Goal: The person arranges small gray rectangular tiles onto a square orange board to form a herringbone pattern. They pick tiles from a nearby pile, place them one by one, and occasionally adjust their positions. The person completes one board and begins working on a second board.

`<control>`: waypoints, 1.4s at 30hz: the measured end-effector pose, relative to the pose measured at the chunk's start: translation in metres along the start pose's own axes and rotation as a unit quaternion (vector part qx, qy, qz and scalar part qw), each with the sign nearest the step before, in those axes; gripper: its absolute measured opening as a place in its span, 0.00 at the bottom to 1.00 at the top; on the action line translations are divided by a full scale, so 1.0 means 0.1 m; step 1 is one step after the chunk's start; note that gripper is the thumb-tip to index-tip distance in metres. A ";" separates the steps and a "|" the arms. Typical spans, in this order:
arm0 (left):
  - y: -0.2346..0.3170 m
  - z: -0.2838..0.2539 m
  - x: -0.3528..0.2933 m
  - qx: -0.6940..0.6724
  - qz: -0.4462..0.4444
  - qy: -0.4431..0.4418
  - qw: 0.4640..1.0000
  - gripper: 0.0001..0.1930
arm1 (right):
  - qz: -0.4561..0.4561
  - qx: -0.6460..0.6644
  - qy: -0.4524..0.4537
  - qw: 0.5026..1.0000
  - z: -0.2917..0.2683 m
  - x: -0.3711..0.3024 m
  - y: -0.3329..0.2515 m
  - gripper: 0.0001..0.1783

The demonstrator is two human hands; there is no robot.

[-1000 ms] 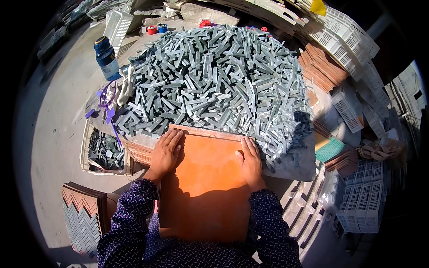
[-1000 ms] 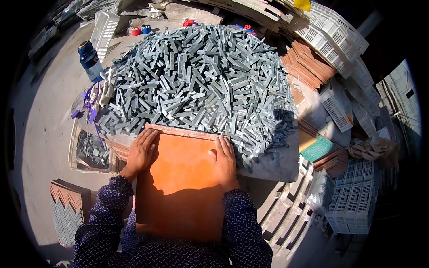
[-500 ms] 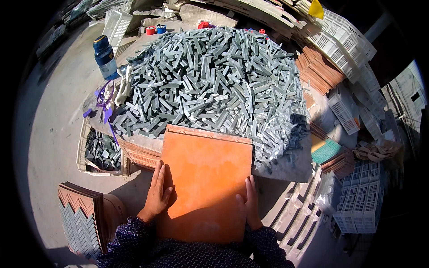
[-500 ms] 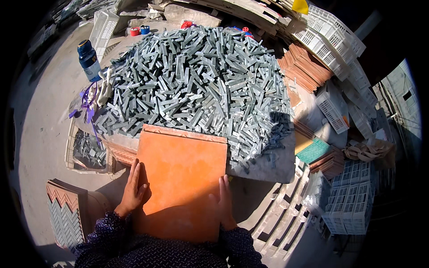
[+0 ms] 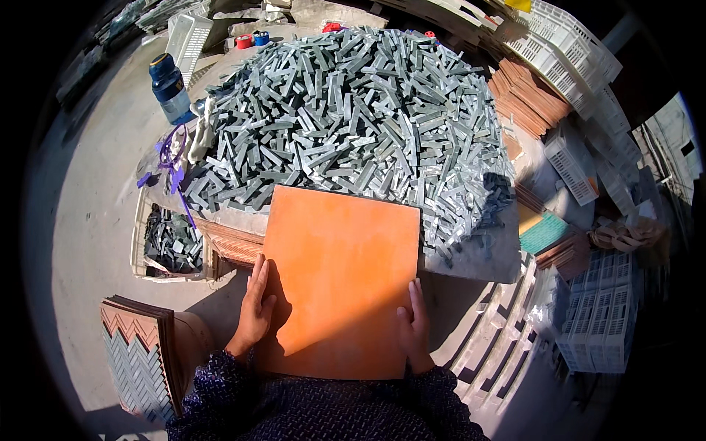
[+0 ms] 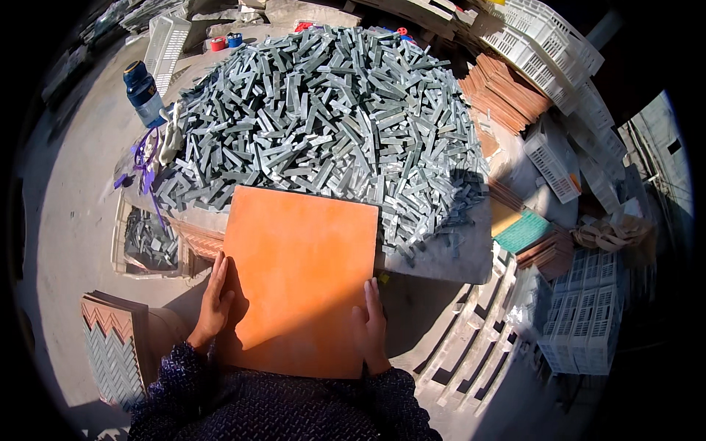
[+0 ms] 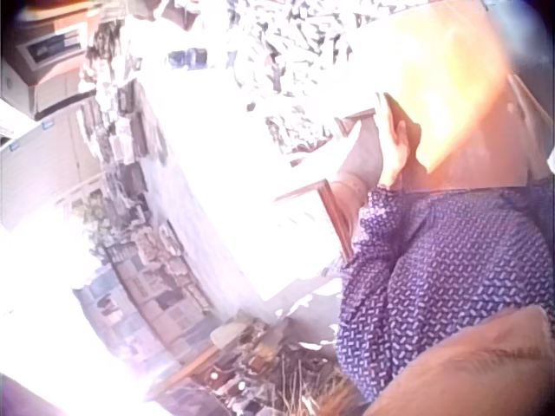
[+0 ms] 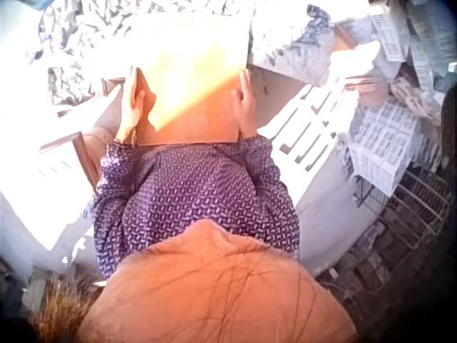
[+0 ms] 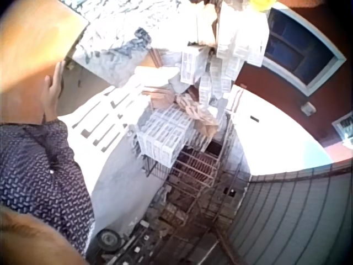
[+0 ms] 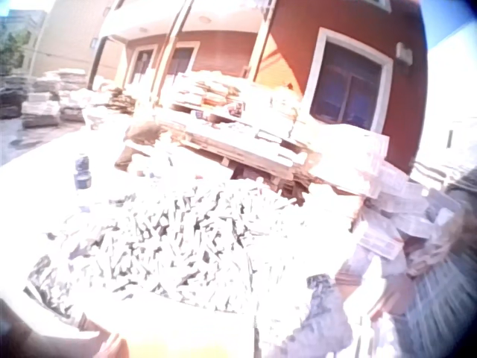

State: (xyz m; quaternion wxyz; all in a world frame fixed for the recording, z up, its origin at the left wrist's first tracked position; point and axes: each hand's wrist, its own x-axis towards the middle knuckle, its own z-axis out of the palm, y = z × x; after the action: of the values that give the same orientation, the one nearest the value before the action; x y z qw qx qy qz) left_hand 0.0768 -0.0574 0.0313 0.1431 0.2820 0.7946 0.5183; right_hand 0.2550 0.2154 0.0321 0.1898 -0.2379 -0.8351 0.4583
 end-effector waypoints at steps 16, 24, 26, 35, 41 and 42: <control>0.98 -0.74 0.56 -0.369 -0.011 0.021 0.929 0.33 | 0.002 0.481 -0.097 0.871 -0.72 0.52 -1.12 0.40; 1.59 -0.95 1.41 -0.470 0.002 0.056 0.881 0.23 | -0.106 0.581 -0.218 0.777 -1.18 1.75 -0.83 0.29; 1.46 -0.90 1.34 -0.450 0.004 0.047 0.892 0.19 | 0.020 0.487 -0.004 0.873 -0.93 1.51 -1.18 0.30; 1.27 -0.88 1.26 -0.408 0.092 0.013 0.908 0.20 | -0.003 0.436 -0.014 0.900 -0.89 1.42 -1.18 0.40; 1.17 -0.88 1.11 -0.366 0.150 -0.007 0.918 0.22 | -0.047 0.395 -0.064 0.915 -0.90 1.29 -1.13 0.37; 1.23 -0.86 1.09 -0.359 0.111 0.000 0.927 0.22 | -0.050 0.404 -0.069 0.911 -0.91 1.25 -1.18 0.37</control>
State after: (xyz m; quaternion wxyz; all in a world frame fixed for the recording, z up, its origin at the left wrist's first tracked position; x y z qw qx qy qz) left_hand -0.0184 -0.0192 0.1856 0.1762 0.2982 0.5193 0.7813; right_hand 0.1759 0.2929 0.1916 0.2339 -0.0666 -0.6004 0.7618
